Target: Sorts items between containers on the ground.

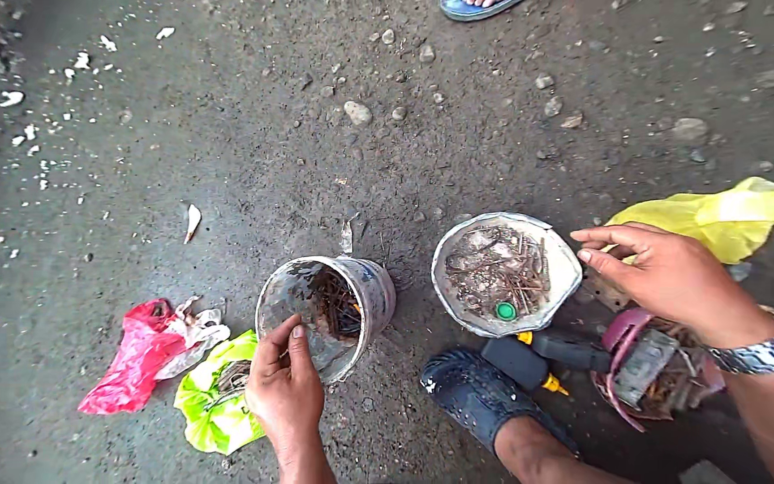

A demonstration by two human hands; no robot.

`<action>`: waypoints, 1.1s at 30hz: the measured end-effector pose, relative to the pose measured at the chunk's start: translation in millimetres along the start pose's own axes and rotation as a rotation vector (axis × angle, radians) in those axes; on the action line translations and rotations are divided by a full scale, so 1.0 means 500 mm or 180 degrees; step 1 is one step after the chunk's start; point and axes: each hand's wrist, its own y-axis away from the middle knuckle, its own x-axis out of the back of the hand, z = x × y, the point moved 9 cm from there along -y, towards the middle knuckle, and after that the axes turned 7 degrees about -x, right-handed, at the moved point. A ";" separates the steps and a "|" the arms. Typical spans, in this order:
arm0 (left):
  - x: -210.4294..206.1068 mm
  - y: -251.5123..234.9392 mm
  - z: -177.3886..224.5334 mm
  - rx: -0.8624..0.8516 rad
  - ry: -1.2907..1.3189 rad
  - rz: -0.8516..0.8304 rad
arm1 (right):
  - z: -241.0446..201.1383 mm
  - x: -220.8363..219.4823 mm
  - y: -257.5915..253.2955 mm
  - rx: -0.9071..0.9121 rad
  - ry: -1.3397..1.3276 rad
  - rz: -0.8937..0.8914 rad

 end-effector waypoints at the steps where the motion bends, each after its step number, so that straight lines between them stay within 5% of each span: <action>1: 0.003 0.002 -0.002 0.0021 0.0011 0.0102 | -0.001 -0.005 -0.003 0.0052 0.0079 0.0001; 4: 0.002 -0.011 -0.011 0.0261 -0.0221 -0.0208 | -0.015 -0.019 -0.012 0.0229 0.0149 0.0027; 9: -0.098 -0.094 -0.016 0.0265 -0.1760 -0.2426 | -0.042 -0.033 -0.012 0.0348 0.0145 -0.0016; 14: -0.209 -0.107 -0.042 0.0098 -0.3476 -0.3777 | -0.051 -0.047 -0.001 0.0471 0.0149 0.0030; 21: -0.271 -0.088 -0.055 -0.0357 -0.3991 -0.4055 | -0.027 -0.052 0.013 0.0333 0.0087 0.0009; 33: -0.276 -0.066 -0.083 -0.0385 -0.3996 -0.3892 | 0.001 -0.046 0.008 0.0215 0.0042 0.0073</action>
